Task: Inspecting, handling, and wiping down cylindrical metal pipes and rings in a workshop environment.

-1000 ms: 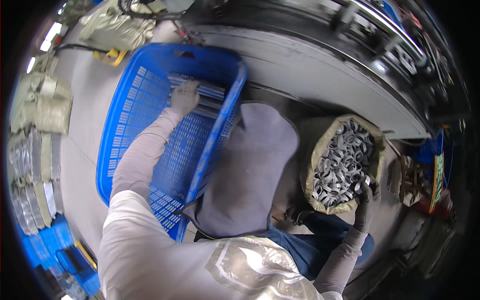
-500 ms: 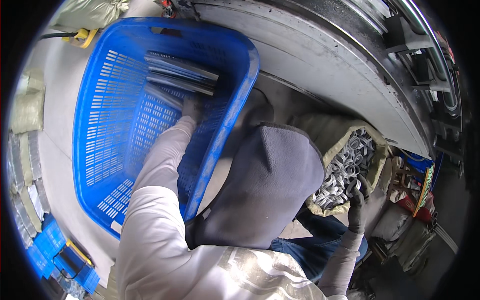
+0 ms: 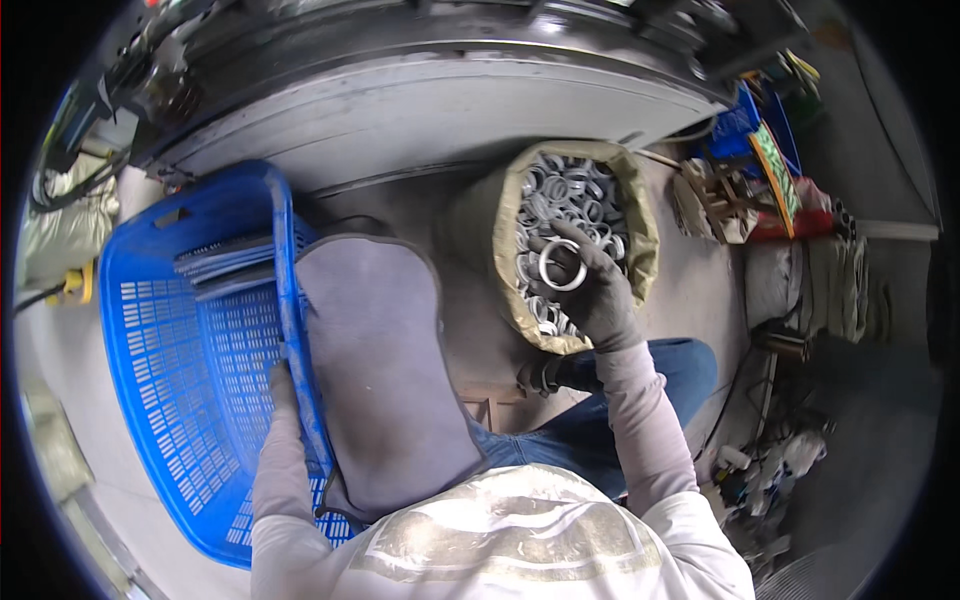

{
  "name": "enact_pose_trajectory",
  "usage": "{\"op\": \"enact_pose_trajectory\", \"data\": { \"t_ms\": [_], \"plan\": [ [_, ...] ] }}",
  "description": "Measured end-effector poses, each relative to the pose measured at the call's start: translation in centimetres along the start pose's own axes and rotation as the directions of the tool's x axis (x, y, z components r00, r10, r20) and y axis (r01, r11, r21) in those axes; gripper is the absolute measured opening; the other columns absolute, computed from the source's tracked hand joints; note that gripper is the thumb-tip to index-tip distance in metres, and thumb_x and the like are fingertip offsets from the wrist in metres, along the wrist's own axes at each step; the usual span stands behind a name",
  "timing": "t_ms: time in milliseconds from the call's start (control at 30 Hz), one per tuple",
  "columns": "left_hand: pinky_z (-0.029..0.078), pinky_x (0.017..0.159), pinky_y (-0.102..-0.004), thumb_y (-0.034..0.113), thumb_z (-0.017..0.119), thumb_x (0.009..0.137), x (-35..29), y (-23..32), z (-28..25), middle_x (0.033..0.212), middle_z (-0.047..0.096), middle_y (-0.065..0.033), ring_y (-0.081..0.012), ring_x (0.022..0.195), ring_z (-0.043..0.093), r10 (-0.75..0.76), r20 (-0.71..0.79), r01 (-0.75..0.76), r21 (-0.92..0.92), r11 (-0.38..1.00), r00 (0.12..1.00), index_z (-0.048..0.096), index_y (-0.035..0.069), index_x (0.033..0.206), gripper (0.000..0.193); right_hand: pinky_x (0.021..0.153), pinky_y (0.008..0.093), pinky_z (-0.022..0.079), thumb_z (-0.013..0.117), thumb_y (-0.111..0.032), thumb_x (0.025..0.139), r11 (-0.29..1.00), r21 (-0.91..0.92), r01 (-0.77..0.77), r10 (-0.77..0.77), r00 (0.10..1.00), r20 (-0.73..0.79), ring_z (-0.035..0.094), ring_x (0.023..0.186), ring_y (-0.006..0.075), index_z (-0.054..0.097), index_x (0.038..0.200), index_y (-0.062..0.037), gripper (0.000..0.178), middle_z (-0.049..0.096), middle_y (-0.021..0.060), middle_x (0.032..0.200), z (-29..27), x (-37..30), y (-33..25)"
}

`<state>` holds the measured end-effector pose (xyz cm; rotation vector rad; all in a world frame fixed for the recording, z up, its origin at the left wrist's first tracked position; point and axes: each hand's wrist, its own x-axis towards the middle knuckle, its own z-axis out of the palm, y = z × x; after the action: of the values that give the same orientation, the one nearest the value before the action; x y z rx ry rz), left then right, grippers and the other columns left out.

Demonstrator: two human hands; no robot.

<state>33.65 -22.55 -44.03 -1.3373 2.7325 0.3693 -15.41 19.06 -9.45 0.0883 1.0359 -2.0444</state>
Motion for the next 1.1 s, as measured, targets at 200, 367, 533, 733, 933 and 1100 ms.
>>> {"op": "enact_pose_trajectory", "data": {
  "t_ms": [200,367,533,733,933,1100],
  "plan": [
    [0.054,0.079,-0.0389,0.013,0.076,0.087,4.6,20.3,-29.0,0.093,0.07,-0.013,-0.0268,0.085,0.067,0.044,-0.079,-0.079,-0.517,0.852,0.996,0.067,0.0,0.112,0.029,0.076,0.0334,0.062,0.048,-0.039,0.111,0.53,-0.797,0.29,-0.323,0.938,0.127,0.073,0.092,0.0198,0.055,0.143,-0.0034,0.049,0.074,0.0169,0.117,-0.9,-1.4,0.4],
    [0.051,0.094,-0.0454,0.009,0.075,0.071,-3.4,39.2,-43.2,0.117,0.069,-0.0166,-0.0357,0.106,0.065,0.775,-0.308,-0.818,-0.021,0.574,0.552,0.064,0.005,0.135,0.066,0.072,0.0277,0.055,0.052,-0.033,0.109,0.804,-0.516,0.295,-0.344,0.939,0.001,0.067,0.078,0.0155,0.069,0.124,-0.0064,0.035,0.072,0.008,0.097,-2.1,-0.6,2.1],
    [0.05,0.087,-0.0461,0.031,0.081,0.072,-5.9,47.6,-38.4,0.102,0.066,-0.0118,-0.0316,0.102,0.065,0.9,-0.117,-0.896,0.1,0.432,0.42,0.058,0.004,0.126,0.065,0.085,0.0356,0.056,0.066,0.005,0.083,0.221,-0.803,0.553,-0.582,0.736,0.347,0.072,0.096,0.0257,0.067,0.117,-0.0024,0.035,0.074,0.0123,0.103,1.3,-3.6,2.0],
    [0.055,0.081,-0.0422,0.033,0.084,0.074,-6.0,49.8,-36.5,0.098,0.065,-0.0119,-0.0299,0.09,0.069,0.903,-0.033,-0.894,0.131,0.428,0.427,0.055,0.004,0.124,0.065,0.087,0.0404,0.056,0.069,-0.004,0.083,-0.064,-0.769,0.636,-0.709,0.513,0.483,0.072,0.096,0.0343,0.067,0.113,-0.0034,0.03,0.075,0.013,0.102,1.7,-4.5,1.2],
    [0.055,0.082,-0.0413,0.034,0.086,0.076,-6.3,51.1,-36.4,0.102,0.066,-0.0114,-0.0289,0.095,0.07,0.898,0.081,-0.887,0.216,0.408,0.433,0.054,0.003,0.126,0.067,0.087,0.0394,0.055,0.049,-0.011,0.099,0.111,-0.812,0.573,-0.724,0.607,0.329,0.071,0.091,0.033,0.069,0.108,0.0006,0.024,0.072,0.0163,0.103,1.5,-4.3,2.1],
    [0.055,0.087,-0.041,0.033,0.086,0.076,-5.0,50.5,-35.4,0.108,0.067,-0.013,-0.0293,0.1,0.069,0.894,0.095,-0.884,0.225,0.409,0.438,0.053,0.002,0.13,0.07,0.088,0.0362,0.054,0.043,-0.016,0.103,0.223,-0.821,0.525,-0.688,0.681,0.249,0.07,0.092,0.0279,0.071,0.105,0.0026,0.034,0.071,0.0162,0.1,1.4,-2.6,3.2]
  ]
}}
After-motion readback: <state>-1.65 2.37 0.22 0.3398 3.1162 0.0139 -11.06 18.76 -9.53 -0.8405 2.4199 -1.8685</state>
